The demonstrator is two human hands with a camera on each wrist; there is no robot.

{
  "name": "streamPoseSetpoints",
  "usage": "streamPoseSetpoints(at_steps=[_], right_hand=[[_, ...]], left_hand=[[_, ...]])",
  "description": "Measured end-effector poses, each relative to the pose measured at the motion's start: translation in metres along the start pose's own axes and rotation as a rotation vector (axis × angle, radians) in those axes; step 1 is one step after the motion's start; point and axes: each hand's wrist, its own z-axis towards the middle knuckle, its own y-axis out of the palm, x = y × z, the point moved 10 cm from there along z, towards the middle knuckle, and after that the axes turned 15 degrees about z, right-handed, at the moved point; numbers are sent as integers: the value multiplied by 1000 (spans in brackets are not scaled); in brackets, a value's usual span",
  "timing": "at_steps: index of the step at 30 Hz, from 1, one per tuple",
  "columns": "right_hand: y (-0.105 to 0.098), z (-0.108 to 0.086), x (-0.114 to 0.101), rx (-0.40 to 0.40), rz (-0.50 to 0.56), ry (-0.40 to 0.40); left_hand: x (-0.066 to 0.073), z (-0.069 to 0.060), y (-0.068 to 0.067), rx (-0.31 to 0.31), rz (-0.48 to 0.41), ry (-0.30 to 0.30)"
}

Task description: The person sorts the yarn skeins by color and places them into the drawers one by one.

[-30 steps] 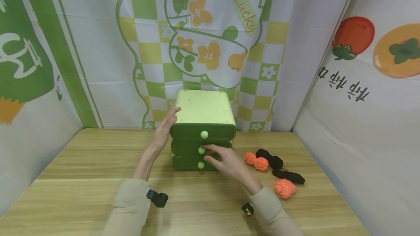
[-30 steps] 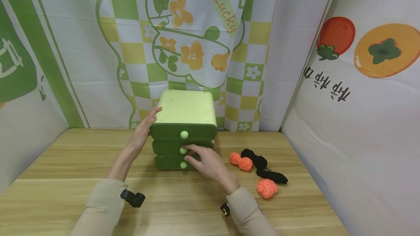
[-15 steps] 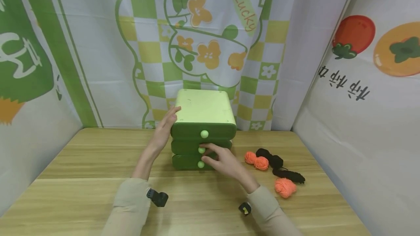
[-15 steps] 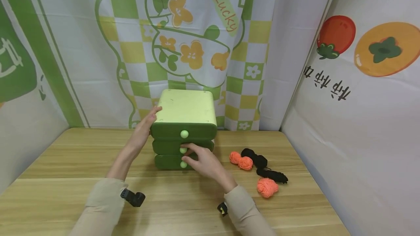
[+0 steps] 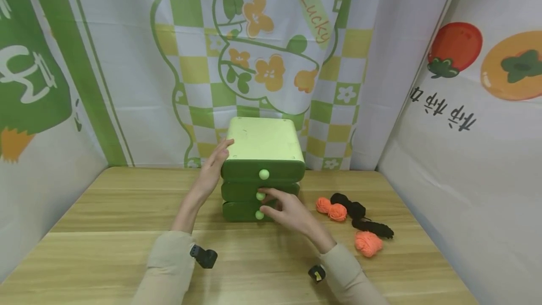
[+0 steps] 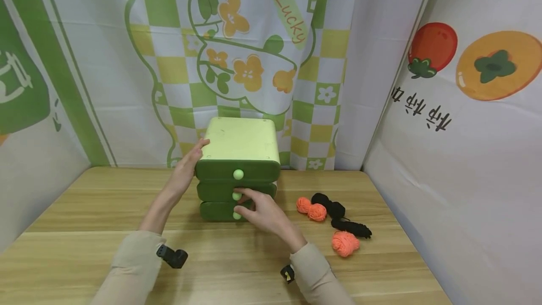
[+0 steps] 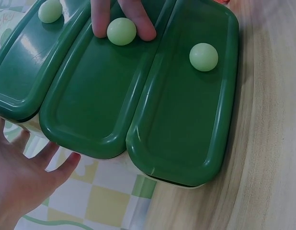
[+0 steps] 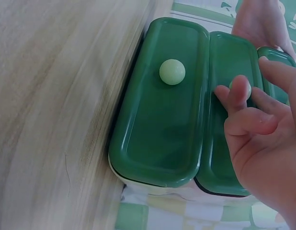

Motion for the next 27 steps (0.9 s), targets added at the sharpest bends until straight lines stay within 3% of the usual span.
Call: streamPoseSetpoints(at_steps=[7,10,18,27], right_hand=[[-1,-2,1,9,38,11],[-1,-2,1,16,42,8],[-2,-6,-1,21,55,14],[-1,-15,-10,1,71,5]], left_hand=[[25,-10,-4,-6,-3,4],[27,-10,-6,9,-2,10],[-1,4,-2,53,12,24],[27,-9,-7,36,-5,9]])
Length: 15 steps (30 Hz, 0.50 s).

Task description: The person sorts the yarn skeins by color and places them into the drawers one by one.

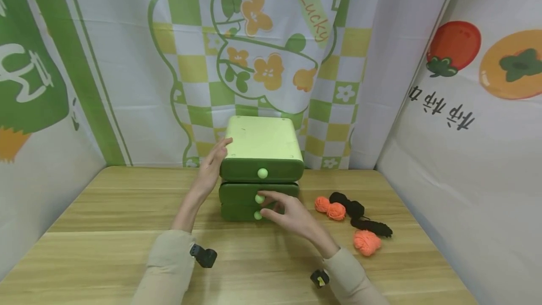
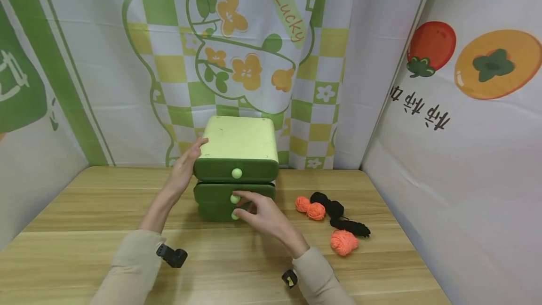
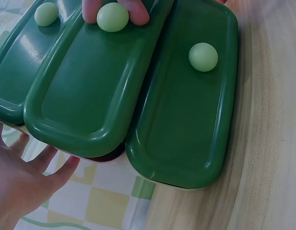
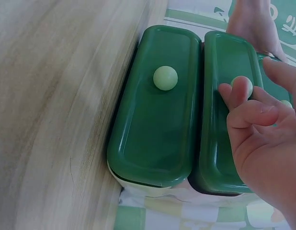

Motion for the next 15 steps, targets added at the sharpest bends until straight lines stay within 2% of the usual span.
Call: streamPoseSetpoints(at_steps=[15], right_hand=[[11,-28,-17,-41,1,-23]], left_hand=[[-1,0,0,-5,-12,-13]])
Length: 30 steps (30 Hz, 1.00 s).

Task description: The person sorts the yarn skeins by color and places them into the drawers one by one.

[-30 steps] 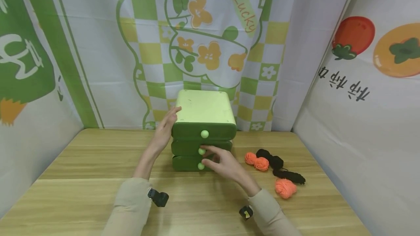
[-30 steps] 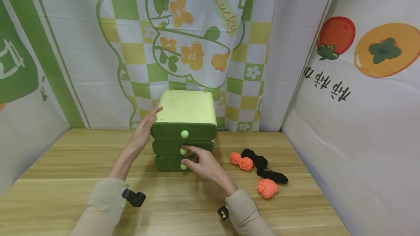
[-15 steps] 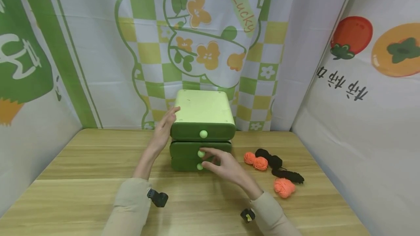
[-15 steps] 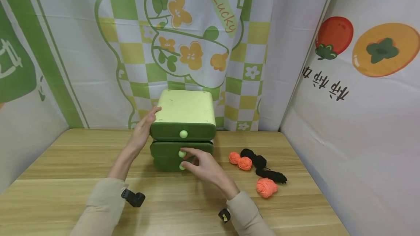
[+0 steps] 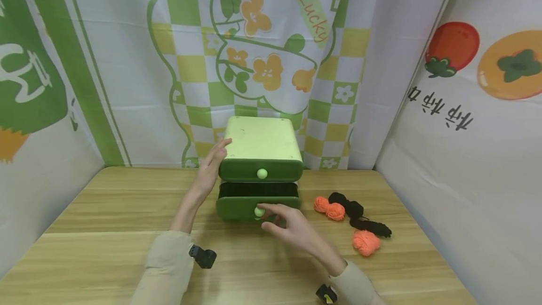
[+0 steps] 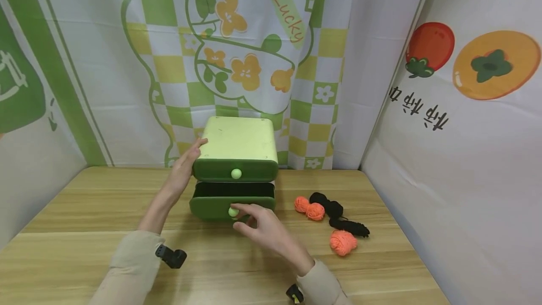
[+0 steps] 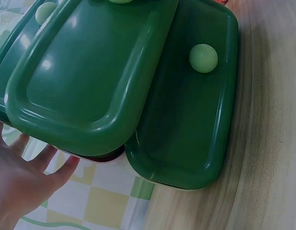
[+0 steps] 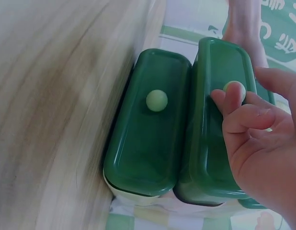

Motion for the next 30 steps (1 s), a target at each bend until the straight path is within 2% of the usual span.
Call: streamPoseSetpoints(at_steps=[17,30], right_hand=[[6,-21,-10,14,-5,-2],[13,-27,-15,-21,-4,-8]], left_hand=[[0,0,1,-16,10,-1],[-1,0,0,-12,3,-5]])
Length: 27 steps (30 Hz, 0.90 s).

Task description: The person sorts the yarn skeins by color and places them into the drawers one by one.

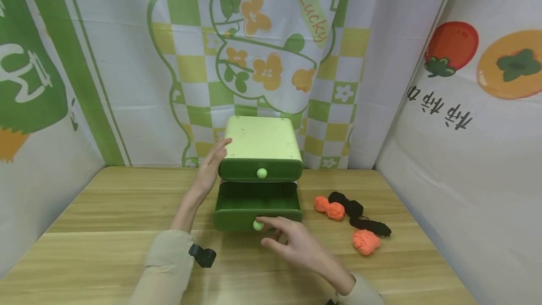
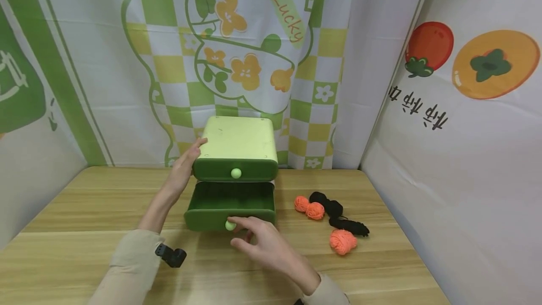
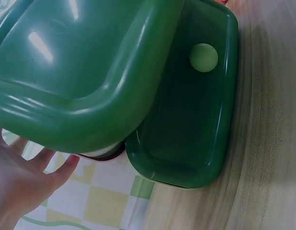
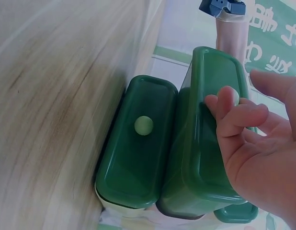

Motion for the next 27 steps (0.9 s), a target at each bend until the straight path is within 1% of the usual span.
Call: streamPoseSetpoints(at_steps=[7,11,18,27], right_hand=[[3,-2,-2,-11,6,-28],[3,-2,-1,-16,-2,-32],[5,-3,3,-43,-2,-5],[6,-4,4,-65,-17,8]], left_hand=[[0,0,0,-2,-2,5],[1,-1,0,-2,-7,8],[1,-1,0,1,-5,10],[3,-1,0,-8,12,6]])
